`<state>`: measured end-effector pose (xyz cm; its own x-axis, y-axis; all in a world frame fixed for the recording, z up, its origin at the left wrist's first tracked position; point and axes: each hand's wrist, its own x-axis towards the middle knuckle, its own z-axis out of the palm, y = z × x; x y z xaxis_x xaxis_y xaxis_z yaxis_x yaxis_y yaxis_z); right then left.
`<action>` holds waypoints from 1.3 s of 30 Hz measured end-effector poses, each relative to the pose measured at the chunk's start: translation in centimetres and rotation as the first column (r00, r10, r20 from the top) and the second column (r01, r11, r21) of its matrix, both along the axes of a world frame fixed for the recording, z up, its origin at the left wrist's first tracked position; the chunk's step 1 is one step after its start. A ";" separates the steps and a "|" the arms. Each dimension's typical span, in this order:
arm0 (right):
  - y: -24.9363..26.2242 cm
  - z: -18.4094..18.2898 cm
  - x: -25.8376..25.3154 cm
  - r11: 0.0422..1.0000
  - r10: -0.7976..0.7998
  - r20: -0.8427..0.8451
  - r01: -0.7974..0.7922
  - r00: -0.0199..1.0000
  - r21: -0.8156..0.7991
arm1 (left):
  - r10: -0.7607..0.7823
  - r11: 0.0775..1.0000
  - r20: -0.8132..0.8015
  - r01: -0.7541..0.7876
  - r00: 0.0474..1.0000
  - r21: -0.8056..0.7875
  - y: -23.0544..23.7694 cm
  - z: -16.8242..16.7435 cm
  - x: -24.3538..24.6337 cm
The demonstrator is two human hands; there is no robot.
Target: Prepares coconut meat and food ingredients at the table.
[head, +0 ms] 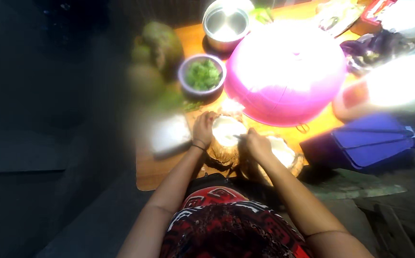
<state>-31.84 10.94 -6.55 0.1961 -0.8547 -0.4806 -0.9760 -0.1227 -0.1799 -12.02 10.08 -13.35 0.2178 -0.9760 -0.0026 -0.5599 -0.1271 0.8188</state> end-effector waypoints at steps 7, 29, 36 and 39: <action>-1.8 -1.1 0.7 0.995 0.062 0.013 -0.061 0.998 -0.082 | 0.009 1.000 0.008 -0.009 1.000 0.004 0.1 -0.3 -0.1; -3.9 -2.2 -1.6 0.984 0.058 0.291 -0.104 0.955 0.145 | 0.042 0.997 -0.115 -0.034 0.992 0.066 -0.4 -0.4 0.1; -4.6 -3.3 -2.1 0.970 0.040 0.296 -0.108 0.954 0.219 | 0.024 0.999 -0.075 -0.021 0.997 0.039 0.0 -0.6 0.3; -4.7 -2.5 -2.1 0.957 -0.032 0.299 -0.057 0.954 0.285 | 0.032 0.999 -0.082 -0.031 0.996 0.018 0.1 -0.8 0.3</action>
